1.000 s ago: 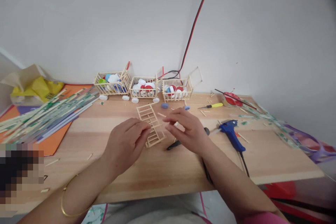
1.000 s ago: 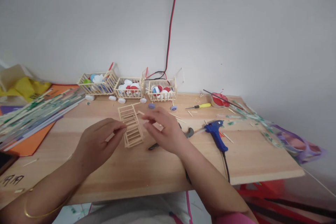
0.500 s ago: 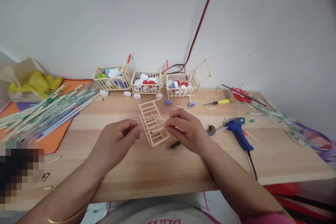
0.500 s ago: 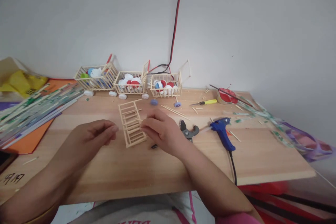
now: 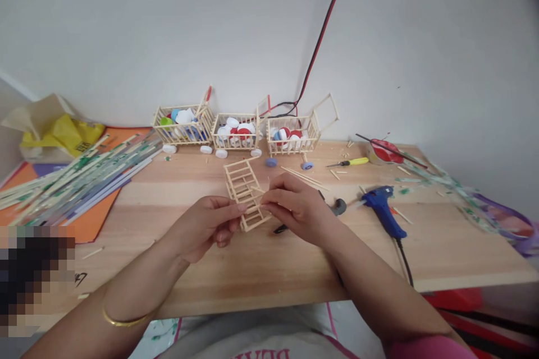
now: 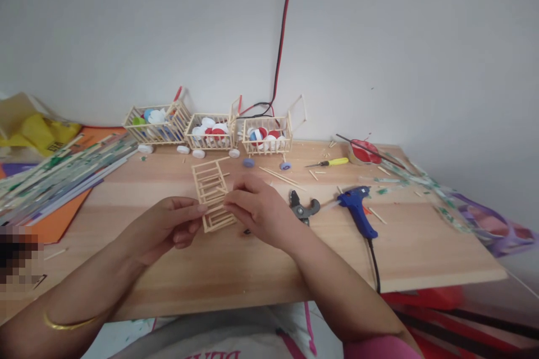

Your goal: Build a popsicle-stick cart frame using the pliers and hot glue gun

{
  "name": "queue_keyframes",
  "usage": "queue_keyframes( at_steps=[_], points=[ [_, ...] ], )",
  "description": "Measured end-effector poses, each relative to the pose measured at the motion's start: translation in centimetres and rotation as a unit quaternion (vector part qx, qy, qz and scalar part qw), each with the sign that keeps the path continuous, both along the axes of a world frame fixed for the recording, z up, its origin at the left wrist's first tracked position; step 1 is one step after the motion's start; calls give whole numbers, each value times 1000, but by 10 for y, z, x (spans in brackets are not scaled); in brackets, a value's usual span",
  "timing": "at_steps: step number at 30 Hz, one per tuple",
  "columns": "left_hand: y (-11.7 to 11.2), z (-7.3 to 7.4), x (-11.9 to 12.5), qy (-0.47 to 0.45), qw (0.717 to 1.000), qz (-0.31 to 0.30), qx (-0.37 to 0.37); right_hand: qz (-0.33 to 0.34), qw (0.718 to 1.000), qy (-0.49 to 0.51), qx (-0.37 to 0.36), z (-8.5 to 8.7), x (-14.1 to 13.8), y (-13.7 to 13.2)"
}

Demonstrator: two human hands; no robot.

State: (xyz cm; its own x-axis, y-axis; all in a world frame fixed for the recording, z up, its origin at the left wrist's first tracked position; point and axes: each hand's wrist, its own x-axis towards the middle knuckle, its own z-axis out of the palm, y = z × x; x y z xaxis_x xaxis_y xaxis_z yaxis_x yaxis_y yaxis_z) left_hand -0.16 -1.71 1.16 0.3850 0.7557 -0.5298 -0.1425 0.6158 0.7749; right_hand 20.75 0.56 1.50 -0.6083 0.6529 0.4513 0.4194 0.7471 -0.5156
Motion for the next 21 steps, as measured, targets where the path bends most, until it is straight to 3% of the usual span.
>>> queue_keyframes(
  at_steps=[7, 12, 15, 21],
  points=[
    [0, 1, 5, 1, 1000, 22, -11, -15, 999, 20, -36, 0, 1, -1],
    [0, -3, 4, 1, 1000, 20, -12, -118, 986, 76, -88, 1, 5, 1],
    [0, -3, 4, 2, 1000, 21, -13, -161, 973, 67, -151, -5, 5, 1],
    [1, -3, 5, 9, 1000, 22, -8, -129, 927, 82, -341, -10, -1, -1]
  ],
)
